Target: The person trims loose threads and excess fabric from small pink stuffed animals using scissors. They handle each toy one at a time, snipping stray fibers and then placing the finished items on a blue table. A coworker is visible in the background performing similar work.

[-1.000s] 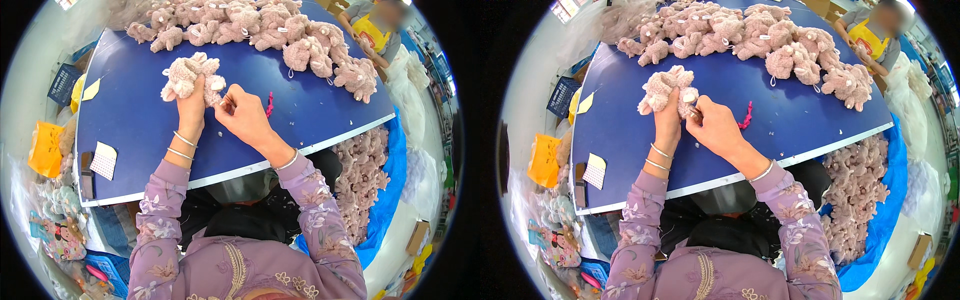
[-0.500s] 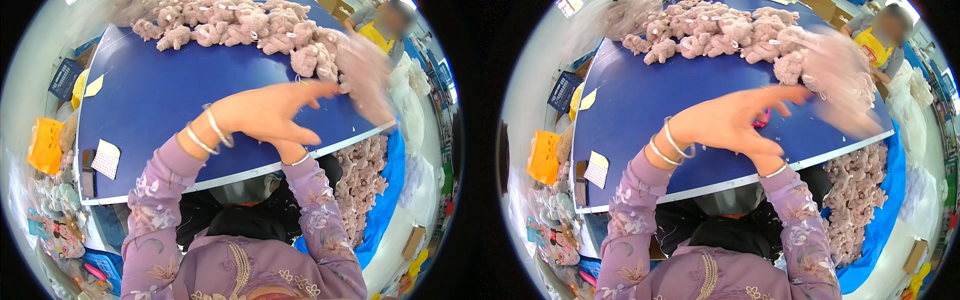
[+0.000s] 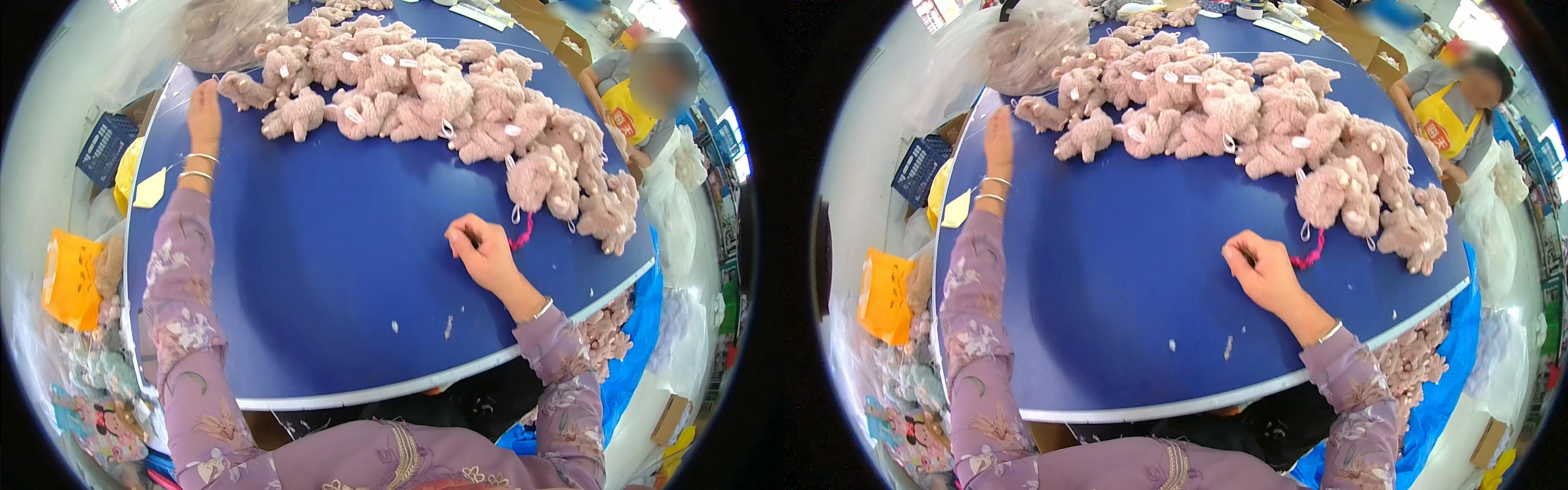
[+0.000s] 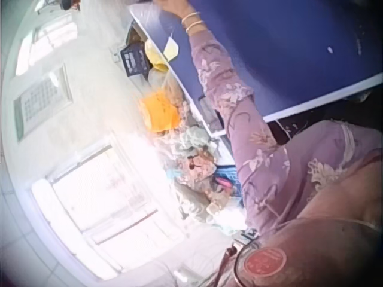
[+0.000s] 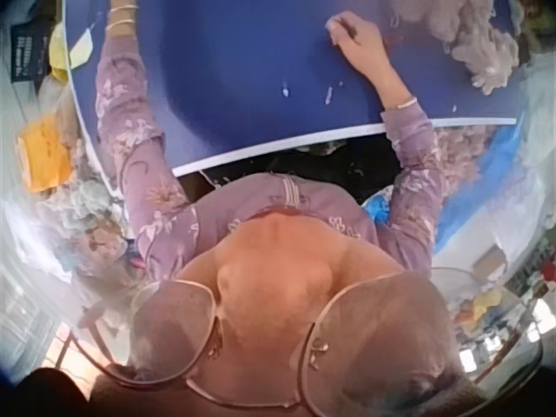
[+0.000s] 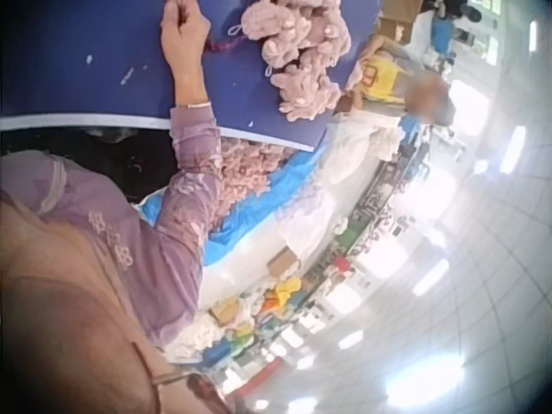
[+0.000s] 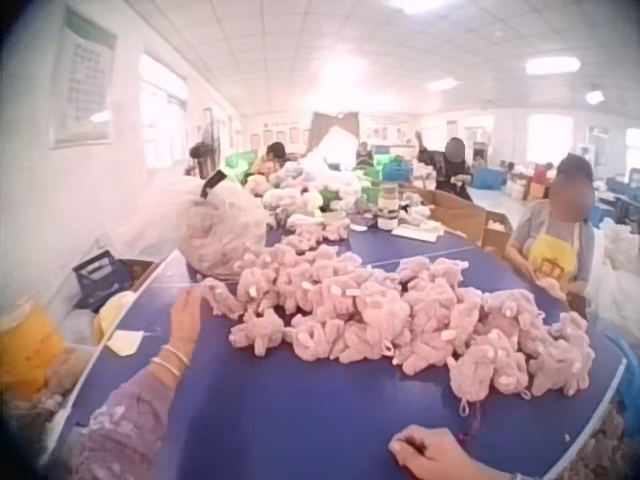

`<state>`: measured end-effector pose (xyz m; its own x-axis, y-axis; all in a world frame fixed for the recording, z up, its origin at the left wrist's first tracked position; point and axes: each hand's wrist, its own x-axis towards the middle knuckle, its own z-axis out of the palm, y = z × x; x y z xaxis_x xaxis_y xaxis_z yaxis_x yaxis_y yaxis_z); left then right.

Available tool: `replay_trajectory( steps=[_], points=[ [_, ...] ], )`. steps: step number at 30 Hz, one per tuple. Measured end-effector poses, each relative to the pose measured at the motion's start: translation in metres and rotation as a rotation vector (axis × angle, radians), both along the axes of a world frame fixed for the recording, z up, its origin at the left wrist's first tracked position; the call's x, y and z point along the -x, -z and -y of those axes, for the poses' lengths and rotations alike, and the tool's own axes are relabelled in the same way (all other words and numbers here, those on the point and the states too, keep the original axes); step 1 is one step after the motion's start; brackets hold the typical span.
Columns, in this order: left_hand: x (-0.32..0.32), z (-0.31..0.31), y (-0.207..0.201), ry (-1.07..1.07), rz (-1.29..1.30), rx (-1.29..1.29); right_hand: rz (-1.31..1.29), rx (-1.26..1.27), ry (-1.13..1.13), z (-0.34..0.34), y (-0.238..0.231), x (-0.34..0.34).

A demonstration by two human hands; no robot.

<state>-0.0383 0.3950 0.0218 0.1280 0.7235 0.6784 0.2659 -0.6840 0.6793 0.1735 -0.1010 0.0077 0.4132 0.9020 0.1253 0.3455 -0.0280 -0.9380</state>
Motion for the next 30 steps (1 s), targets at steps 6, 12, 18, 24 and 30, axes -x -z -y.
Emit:
replay_trajectory(
  steps=[6, 12, 18, 24, 30],
  points=[
    [-0.052, -0.147, -0.004, 0.409, -0.334, -0.118, -0.024, 0.022, 0.003, -0.008, -0.001, -0.004],
    [-0.202, -0.064, 0.022, 0.772, -0.498, 0.182, -0.044, 0.034, -0.021, -0.004, 0.001, -0.008],
    [-0.234, 0.060, 0.006, 0.974, -0.541, 0.361, -0.011, 0.009, -0.022, -0.012, 0.004, -0.006],
    [-0.213, 0.161, 0.018, 0.737, -0.420, 0.217, 0.101, -0.104, 0.023, -0.014, -0.002, -0.010],
    [-0.169, 0.229, 0.022, 0.659, -0.403, 0.169, 0.266, -0.272, -0.013, 0.000, -0.004, -0.003]
  ],
)
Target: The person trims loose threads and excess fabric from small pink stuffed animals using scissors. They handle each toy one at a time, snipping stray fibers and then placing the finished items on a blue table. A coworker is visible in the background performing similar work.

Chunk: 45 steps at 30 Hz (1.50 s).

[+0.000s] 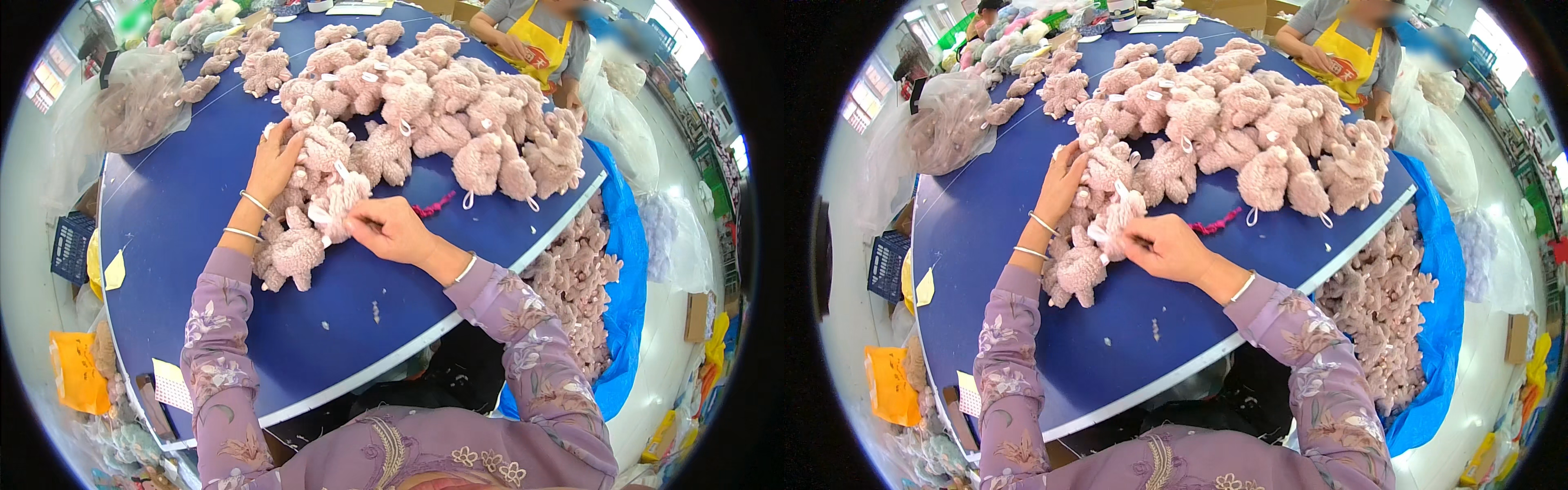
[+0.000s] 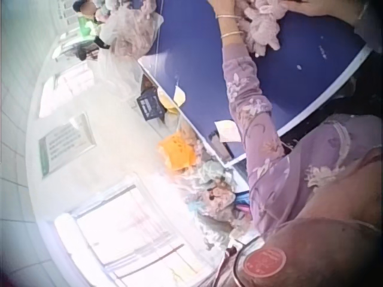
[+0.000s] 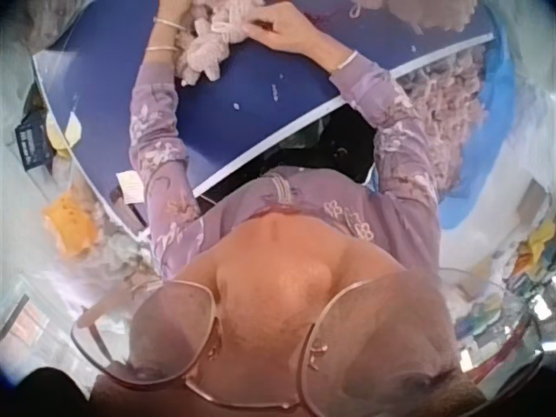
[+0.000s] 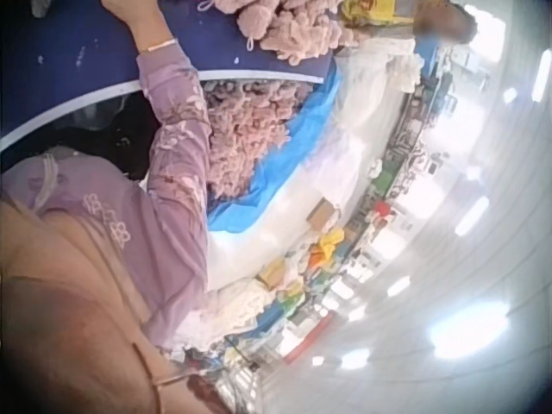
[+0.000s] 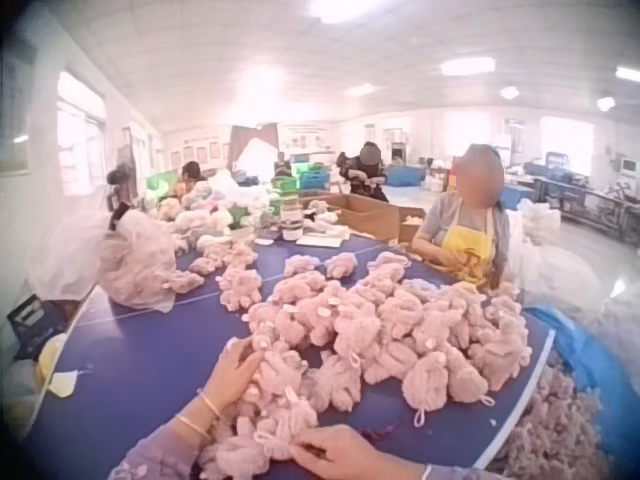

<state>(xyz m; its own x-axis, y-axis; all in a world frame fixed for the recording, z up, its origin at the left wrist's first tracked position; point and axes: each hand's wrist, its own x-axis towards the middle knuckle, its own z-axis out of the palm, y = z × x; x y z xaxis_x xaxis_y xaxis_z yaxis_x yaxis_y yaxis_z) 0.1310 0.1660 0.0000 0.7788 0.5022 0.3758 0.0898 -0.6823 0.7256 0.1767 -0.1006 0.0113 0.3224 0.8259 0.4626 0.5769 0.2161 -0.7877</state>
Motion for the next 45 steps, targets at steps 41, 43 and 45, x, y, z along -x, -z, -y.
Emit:
replay_trajectory(
  steps=[41, 43, 45],
  points=[
    [0.169, 0.177, -0.021, 0.004, 0.240, 0.511, -0.444, 0.181, 0.095, 0.028, -0.017, 0.049],
    [0.171, 0.174, -0.024, -0.033, 0.303, 0.487, -0.433, 0.177, 0.055, 0.023, -0.019, 0.048],
    [0.172, 0.172, -0.018, -0.030, 0.336, 0.568, -0.468, 0.106, 0.031, 0.022, -0.013, 0.048]
  ],
)
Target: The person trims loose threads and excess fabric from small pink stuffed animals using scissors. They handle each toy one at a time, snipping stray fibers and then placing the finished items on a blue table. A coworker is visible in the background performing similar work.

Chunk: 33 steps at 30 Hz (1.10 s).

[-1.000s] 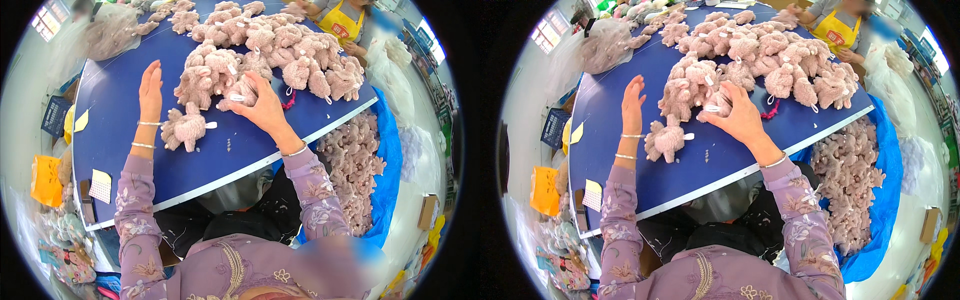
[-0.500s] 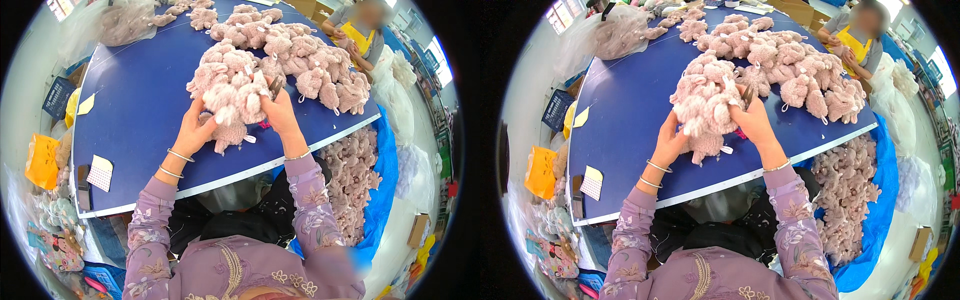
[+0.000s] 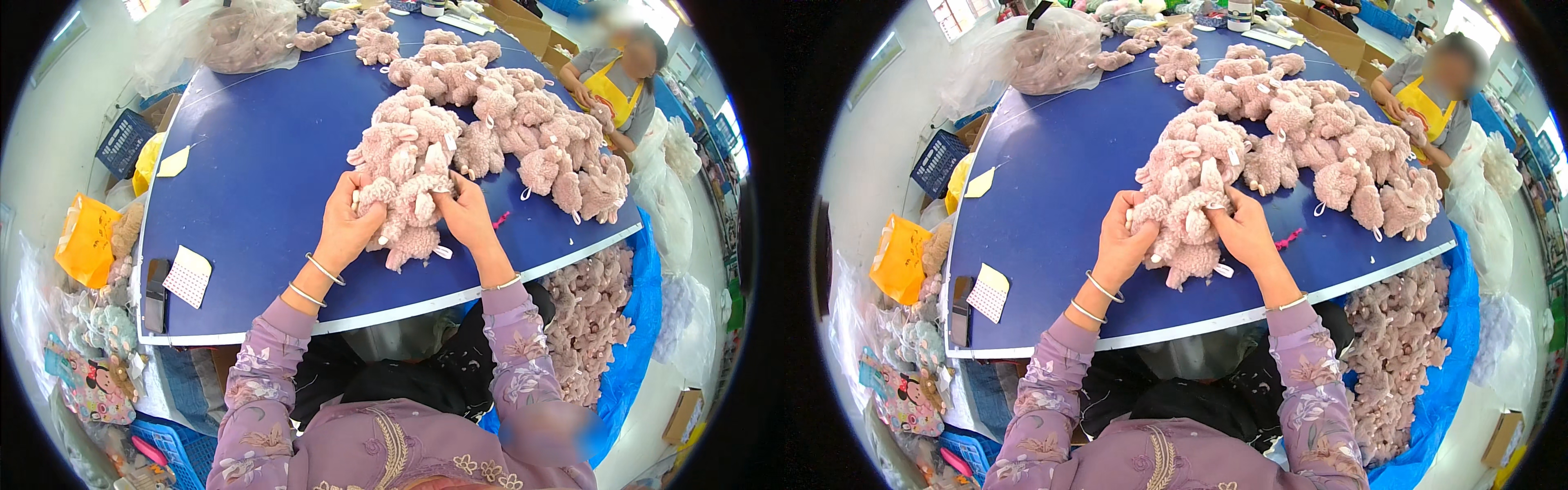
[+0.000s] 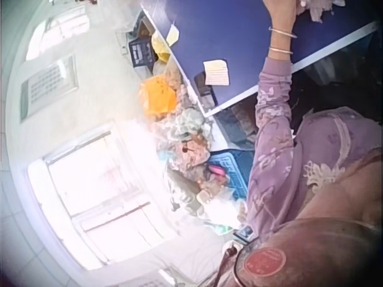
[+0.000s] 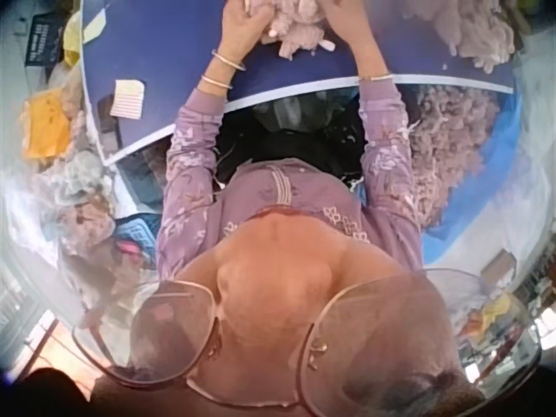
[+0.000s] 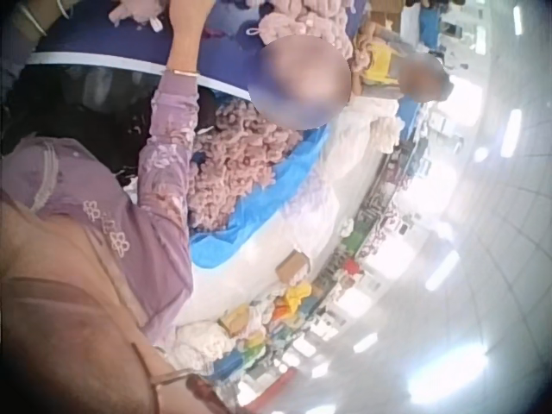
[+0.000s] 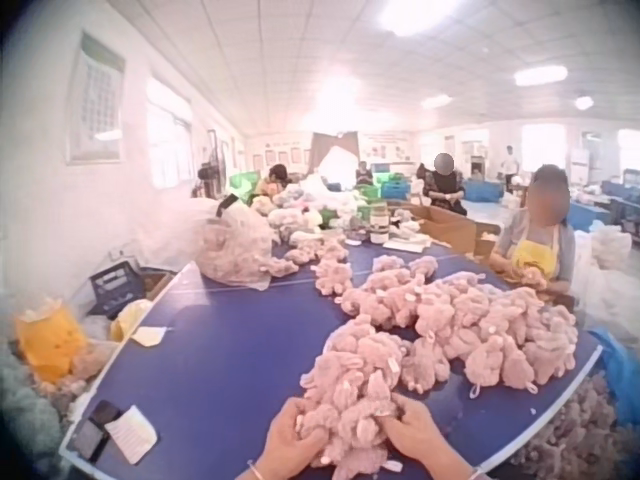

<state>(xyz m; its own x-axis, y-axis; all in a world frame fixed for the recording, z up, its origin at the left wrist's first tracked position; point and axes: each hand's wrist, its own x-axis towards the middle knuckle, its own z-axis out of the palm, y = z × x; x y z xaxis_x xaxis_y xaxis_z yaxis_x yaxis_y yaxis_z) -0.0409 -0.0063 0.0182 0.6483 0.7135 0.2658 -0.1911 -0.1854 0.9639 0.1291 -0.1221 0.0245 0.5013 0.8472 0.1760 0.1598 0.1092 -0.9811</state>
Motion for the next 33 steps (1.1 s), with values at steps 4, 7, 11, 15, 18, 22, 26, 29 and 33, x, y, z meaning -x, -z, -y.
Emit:
replay_trajectory(
  steps=[4, 7, 11, 15, 18, 22, 26, 29, 33],
  points=[
    [0.001, -0.002, -0.007, 0.016, -0.037, 0.074, -0.396, -0.040, -0.136, 0.008, 0.009, -0.013],
    [0.001, -0.006, -0.003, 0.004, -0.106, 0.016, -0.541, -0.147, -0.120, 0.009, -0.002, 0.005],
    [0.000, -0.003, -0.008, 0.032, -0.031, 0.134, -0.386, 0.012, -0.112, 0.010, 0.000, -0.007],
    [0.003, 0.000, -0.002, 0.089, 0.039, 0.072, -0.243, 0.048, 0.022, 0.001, 0.007, -0.002],
    [0.000, 0.000, 0.000, 0.148, -0.017, -0.067, -0.374, -0.080, 0.133, -0.002, -0.006, 0.010],
    [0.000, -0.001, -0.014, 0.313, -0.053, 0.218, -0.153, -0.045, -0.133, -0.002, -0.001, 0.005],
    [0.008, -0.007, -0.021, 0.347, -0.143, 0.320, 0.088, -0.055, -0.145, -0.020, -0.021, 0.007],
    [0.007, -0.015, -0.013, 0.297, 0.003, 0.357, 0.033, -0.014, -0.094, -0.032, -0.020, 0.008],
    [0.004, -0.020, -0.005, 0.078, 0.151, 0.432, -0.132, -0.066, 0.019, -0.039, -0.008, 0.011]
  ],
)
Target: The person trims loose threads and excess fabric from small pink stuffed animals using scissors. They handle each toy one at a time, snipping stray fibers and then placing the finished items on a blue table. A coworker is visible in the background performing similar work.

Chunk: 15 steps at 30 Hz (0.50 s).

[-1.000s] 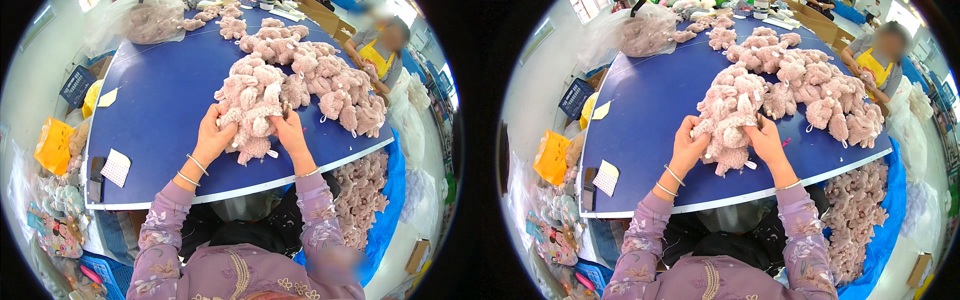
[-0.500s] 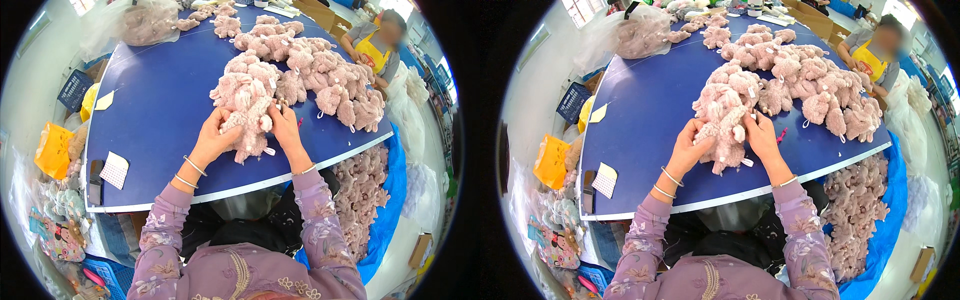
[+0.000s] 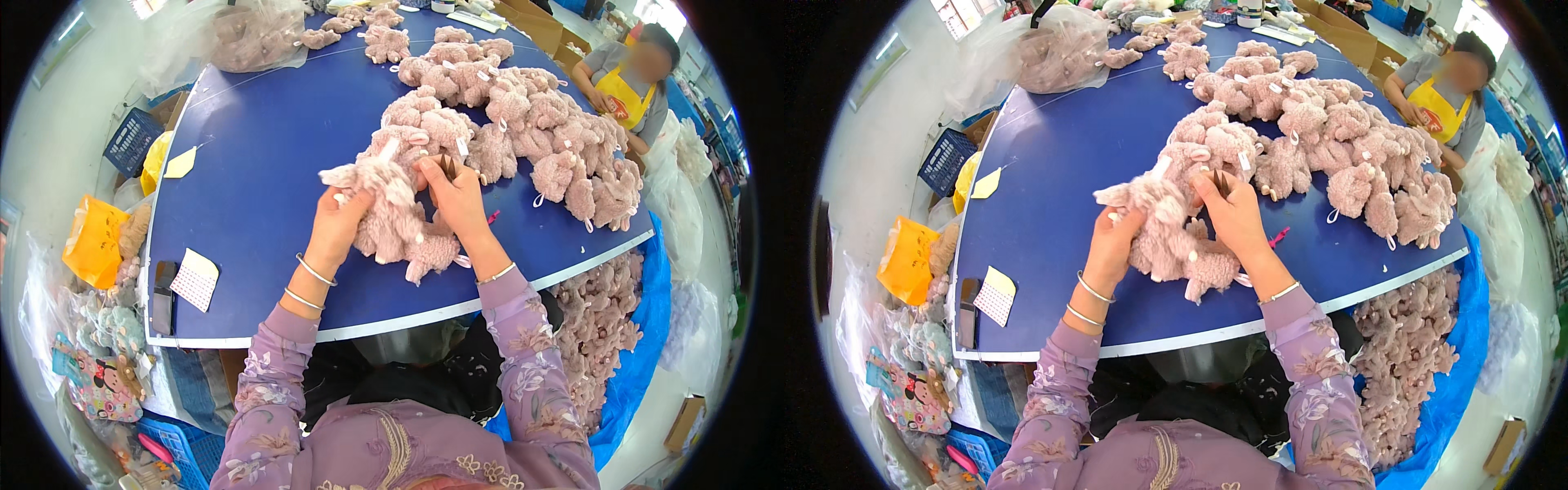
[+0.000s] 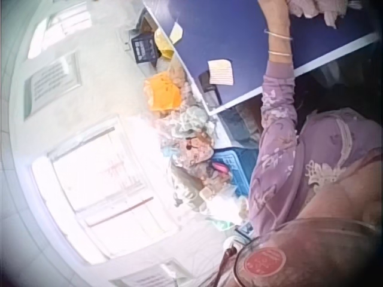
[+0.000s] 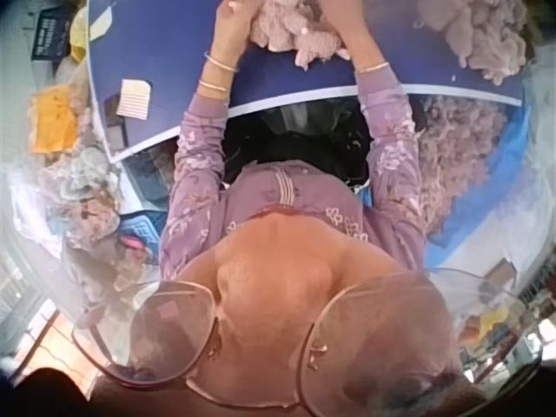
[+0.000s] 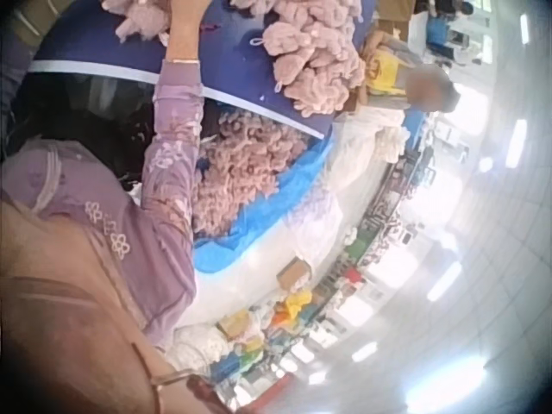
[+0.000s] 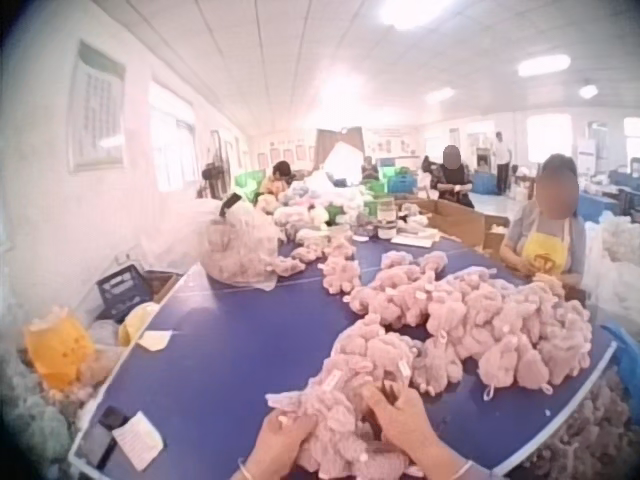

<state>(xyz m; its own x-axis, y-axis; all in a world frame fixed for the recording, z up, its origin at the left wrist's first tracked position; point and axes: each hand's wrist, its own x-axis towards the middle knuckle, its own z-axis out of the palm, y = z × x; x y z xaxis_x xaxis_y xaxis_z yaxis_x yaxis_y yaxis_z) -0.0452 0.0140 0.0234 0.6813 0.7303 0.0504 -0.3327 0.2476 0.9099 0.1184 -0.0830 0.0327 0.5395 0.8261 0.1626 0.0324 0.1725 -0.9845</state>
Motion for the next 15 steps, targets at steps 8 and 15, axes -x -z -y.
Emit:
replay_trajectory(
  steps=[8, 15],
  points=[
    [-0.004, 0.003, 0.004, -0.109, 0.054, 0.084, 0.140, 0.054, -0.170, 0.005, 0.010, 0.006],
    [-0.004, 0.004, 0.003, -0.142, 0.140, 0.121, -0.195, 0.051, -0.114, 0.010, 0.002, 0.005]
  ],
)
